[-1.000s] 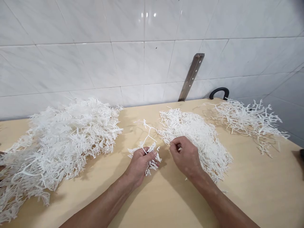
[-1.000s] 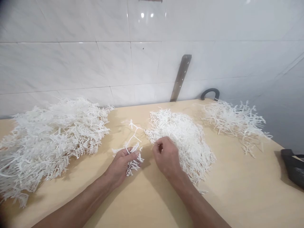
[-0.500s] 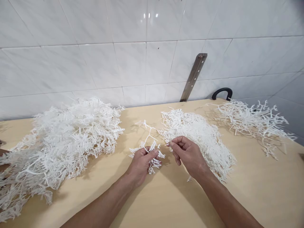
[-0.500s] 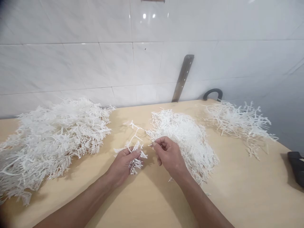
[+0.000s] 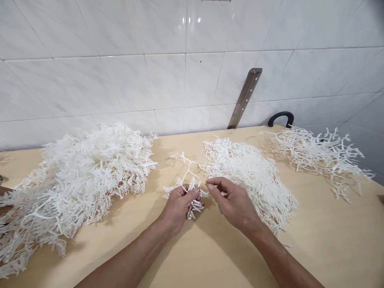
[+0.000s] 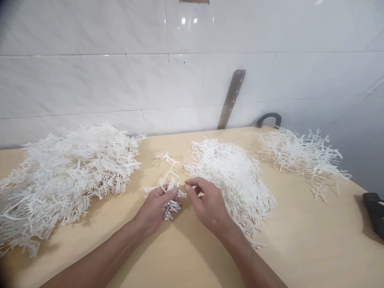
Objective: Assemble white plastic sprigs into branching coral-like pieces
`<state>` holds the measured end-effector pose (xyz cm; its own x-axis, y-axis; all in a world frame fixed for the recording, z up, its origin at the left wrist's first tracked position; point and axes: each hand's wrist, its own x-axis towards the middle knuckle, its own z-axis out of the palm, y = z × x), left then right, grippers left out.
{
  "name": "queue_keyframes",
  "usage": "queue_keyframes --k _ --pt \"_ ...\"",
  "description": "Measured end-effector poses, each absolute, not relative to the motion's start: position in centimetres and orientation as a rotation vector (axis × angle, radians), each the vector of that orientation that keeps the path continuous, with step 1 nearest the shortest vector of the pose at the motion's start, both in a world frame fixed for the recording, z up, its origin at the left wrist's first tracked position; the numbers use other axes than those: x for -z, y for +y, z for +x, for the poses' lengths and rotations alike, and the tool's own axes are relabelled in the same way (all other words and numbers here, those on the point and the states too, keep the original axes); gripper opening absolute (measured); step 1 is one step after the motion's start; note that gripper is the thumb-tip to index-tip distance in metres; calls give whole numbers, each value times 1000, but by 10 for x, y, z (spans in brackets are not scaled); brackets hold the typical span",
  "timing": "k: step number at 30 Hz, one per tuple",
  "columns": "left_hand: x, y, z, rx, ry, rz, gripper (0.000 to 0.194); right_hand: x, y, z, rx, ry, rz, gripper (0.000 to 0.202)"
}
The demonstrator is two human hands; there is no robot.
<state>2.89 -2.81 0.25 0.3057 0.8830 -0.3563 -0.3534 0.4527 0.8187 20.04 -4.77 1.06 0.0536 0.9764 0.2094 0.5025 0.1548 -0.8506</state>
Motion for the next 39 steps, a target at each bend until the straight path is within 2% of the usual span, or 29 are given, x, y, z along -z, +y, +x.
queue_keyframes --k 6,13,21,28,32,35,39 --pt "-1 -28 28 -892 895 752 40 -10 -49 193 -870 -1620 -1448 23" --pt "-4 -29 28 -864 924 775 40 -13 -48 192 -908 -1594 -1458 19" --pt "-7 -29 30 -857 943 785 37 -10 -50 193 -684 -1699 -1481 15" --pt "-6 -29 30 -873 903 828 35 -13 -51 192 -639 -1763 -1453 15" --pt "-7 -31 29 -847 899 898 38 -5 -50 193 -440 -1842 -1416 16" --pt "-7 -31 28 -813 949 908 39 2 -46 197 -273 -1789 -1455 16" --pt "-8 -31 29 -829 985 845 42 6 -41 204 -288 -1610 -1556 15"
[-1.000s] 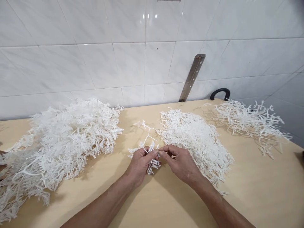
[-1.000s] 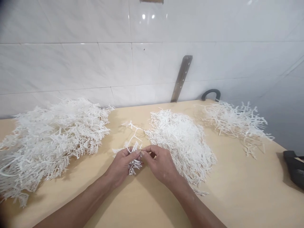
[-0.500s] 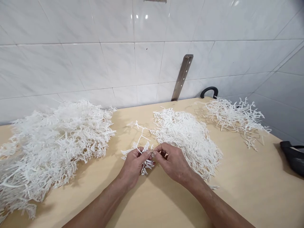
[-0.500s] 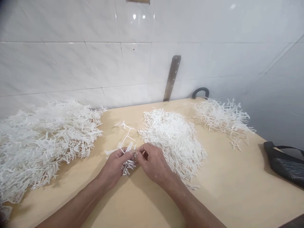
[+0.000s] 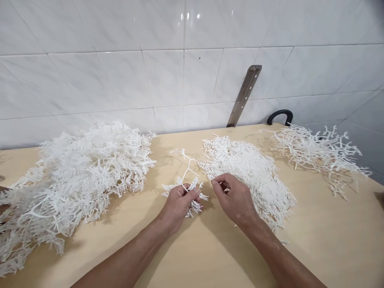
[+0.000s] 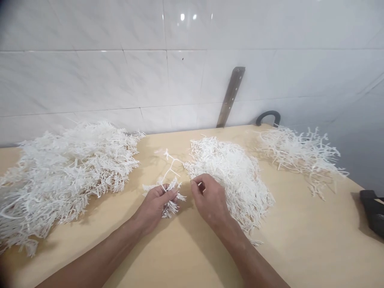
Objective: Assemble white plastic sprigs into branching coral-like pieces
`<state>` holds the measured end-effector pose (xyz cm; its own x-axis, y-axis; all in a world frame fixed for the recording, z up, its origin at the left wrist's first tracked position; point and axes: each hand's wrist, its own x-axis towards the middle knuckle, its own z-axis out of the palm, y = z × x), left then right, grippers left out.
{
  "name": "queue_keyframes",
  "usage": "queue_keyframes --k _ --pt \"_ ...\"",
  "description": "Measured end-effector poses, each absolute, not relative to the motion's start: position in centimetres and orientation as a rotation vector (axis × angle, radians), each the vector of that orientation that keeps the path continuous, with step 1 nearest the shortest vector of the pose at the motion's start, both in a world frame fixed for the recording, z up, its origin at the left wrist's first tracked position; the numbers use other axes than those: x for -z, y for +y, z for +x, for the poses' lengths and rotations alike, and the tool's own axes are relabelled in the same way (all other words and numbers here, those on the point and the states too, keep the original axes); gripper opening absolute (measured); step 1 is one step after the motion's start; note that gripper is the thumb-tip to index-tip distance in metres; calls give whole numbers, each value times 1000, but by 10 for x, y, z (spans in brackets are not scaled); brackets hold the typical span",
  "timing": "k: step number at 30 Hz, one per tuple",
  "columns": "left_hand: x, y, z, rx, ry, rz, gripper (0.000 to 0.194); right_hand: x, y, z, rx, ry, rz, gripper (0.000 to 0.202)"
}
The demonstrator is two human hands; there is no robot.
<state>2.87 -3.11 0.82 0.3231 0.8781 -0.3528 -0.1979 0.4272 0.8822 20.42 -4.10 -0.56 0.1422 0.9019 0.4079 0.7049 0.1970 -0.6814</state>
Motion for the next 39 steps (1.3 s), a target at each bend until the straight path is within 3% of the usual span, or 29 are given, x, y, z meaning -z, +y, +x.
queue_keyframes --k 10,12,17,20,39 --pt "-4 -28 29 -833 960 743 40 -20 -40 228 264 -1404 -1522 12" --pt "-4 -28 28 -822 961 744 41 -22 -42 227 157 -1384 -1512 14" --pt "-6 -29 29 -850 913 763 42 -14 -49 204 -644 -1638 -1495 25" --pt "-5 -30 29 -889 875 776 41 -11 -51 193 -873 -1676 -1502 28" --pt "1 -32 31 -921 934 886 43 -15 -53 191 -977 -1622 -1539 21"
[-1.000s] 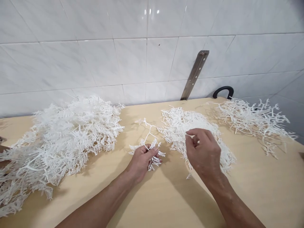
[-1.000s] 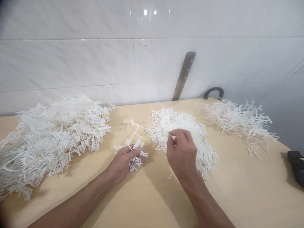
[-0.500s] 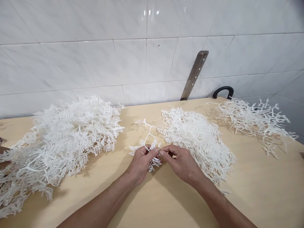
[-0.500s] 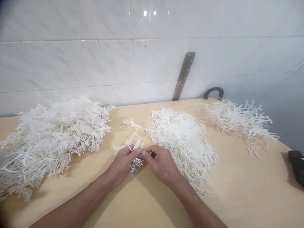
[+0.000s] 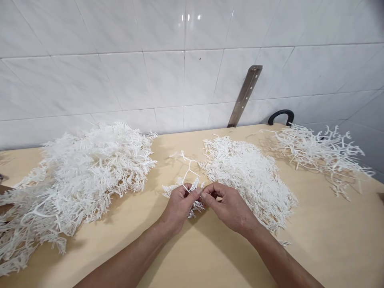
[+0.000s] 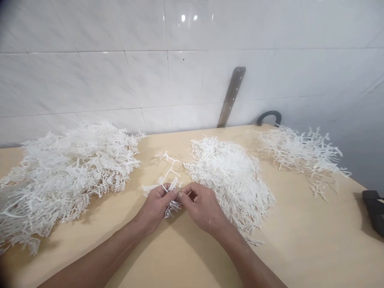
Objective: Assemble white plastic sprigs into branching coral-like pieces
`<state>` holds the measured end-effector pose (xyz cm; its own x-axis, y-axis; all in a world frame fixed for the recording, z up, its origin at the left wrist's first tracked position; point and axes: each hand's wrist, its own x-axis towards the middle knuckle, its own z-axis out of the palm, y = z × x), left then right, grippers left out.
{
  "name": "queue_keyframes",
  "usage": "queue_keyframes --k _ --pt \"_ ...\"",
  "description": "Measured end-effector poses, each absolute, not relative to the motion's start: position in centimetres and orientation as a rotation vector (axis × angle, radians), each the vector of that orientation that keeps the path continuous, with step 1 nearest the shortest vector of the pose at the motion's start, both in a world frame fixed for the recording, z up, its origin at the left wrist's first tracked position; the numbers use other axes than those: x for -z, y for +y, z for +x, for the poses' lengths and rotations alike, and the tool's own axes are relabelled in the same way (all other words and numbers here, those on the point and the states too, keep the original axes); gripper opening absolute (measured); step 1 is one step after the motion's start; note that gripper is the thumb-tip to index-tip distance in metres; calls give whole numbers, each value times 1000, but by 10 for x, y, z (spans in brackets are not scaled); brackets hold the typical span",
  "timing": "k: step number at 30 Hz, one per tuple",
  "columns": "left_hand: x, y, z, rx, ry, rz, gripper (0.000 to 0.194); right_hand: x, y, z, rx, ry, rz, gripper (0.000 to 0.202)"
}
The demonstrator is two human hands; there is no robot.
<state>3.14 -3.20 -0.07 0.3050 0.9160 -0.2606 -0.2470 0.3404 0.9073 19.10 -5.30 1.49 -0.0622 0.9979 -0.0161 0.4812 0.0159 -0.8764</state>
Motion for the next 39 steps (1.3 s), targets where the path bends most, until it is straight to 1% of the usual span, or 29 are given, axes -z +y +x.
queue_keyframes --k 3,8,11,16,21,25,28,33,36,39 --pt "0 -32 31 -920 951 898 42 -15 -52 194 -1023 -1636 -1507 22" --pt "-1 -32 31 -909 942 899 41 -15 -51 197 -1221 -1552 -1493 29" --pt "0 -31 31 -907 933 902 40 -16 -51 198 -1255 -1536 -1486 26" --pt "2 -31 31 -896 909 877 41 -16 -52 197 -1184 -1593 -1474 21" --pt "-3 -31 31 -880 874 893 44 -16 -54 193 -952 -1753 -1439 16" --pt "-8 -31 31 -877 871 937 43 -17 -57 189 -816 -1852 -1442 16" --pt "-9 -32 32 -872 874 971 44 -12 -58 187 -802 -1870 -1459 17" --pt "-5 -35 32 -940 999 946 48 -2 -54 191 -662 -1791 -1589 22" --pt "-2 -34 31 -929 1019 898 48 -2 -50 196 -791 -1658 -1647 22" --pt "0 -31 30 -916 996 847 45 -5 -49 199 -914 -1582 -1603 24"
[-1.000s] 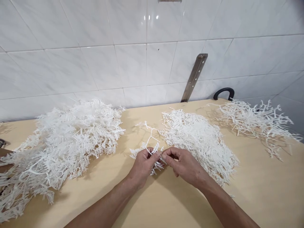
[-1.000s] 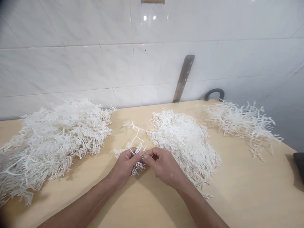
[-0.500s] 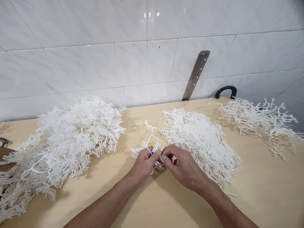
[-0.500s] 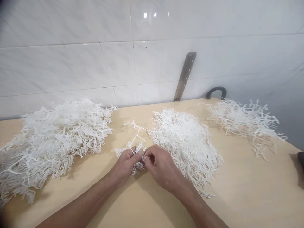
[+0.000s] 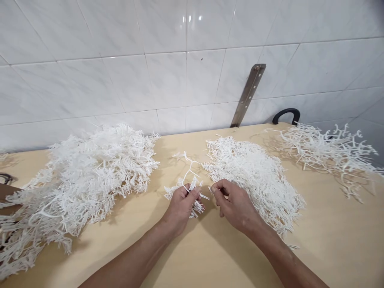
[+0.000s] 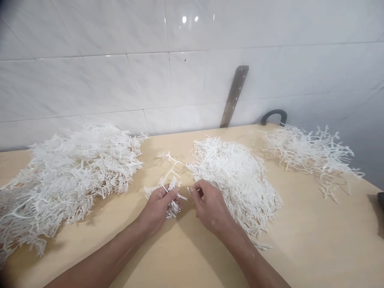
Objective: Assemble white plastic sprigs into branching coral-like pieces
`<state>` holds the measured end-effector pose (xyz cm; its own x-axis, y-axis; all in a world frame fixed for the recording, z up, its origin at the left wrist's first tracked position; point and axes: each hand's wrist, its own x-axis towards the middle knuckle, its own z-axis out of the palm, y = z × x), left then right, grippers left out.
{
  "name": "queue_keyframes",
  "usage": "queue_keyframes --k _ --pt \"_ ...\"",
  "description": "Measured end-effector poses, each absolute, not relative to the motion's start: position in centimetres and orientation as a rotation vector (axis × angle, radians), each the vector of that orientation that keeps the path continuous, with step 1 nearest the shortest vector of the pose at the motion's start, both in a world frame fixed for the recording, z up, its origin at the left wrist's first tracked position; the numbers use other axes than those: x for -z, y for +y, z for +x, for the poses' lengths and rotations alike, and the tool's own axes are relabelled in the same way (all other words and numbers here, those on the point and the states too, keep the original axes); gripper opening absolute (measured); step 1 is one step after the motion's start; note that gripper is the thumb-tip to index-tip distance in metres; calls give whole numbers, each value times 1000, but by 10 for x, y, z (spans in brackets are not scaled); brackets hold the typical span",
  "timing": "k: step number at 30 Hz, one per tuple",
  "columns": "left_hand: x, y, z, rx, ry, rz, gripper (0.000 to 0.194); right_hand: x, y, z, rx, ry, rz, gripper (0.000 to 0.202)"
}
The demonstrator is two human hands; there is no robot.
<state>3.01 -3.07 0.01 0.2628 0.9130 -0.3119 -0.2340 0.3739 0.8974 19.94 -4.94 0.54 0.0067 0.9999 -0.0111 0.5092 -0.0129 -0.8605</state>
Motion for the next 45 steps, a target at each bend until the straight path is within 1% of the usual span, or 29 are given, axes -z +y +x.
queue_keyframes --k 4,9,15,18,23,26,30,33,36,38,40,45 --pt "0 -29 30 -944 981 800 41 -6 -52 195 -1011 -1533 -1516 28" --pt "-1 -31 31 -946 945 821 42 -3 -56 186 -1078 -1532 -1469 30" --pt "2 -31 33 -976 941 854 41 -7 -56 186 -1255 -1482 -1383 39" --pt "4 -31 33 -983 931 847 42 -8 -56 185 -1249 -1469 -1440 34" --pt "2 -32 33 -977 941 840 41 -7 -58 181 -1046 -1525 -1555 25" --pt "2 -33 34 -976 956 835 41 -8 -58 182 -919 -1620 -1577 22" --pt "1 -34 36 -983 951 812 41 -10 -60 178 -837 -1698 -1631 21" --pt "0 -31 35 -994 990 768 43 -10 -68 171 -695 -1872 -1512 18" --pt "0 -26 31 -971 1049 743 44 -11 -73 167 -698 -2053 -1305 15" --pt "-1 -24 30 -941 1016 775 44 -13 -71 171 -662 -2006 -1303 16" --pt "-1 -24 29 -911 974 813 44 -15 -64 183 -538 -1877 -1363 18" --pt "0 -26 28 -861 916 820 46 -24 -45 228 21 -1577 -1575 15"
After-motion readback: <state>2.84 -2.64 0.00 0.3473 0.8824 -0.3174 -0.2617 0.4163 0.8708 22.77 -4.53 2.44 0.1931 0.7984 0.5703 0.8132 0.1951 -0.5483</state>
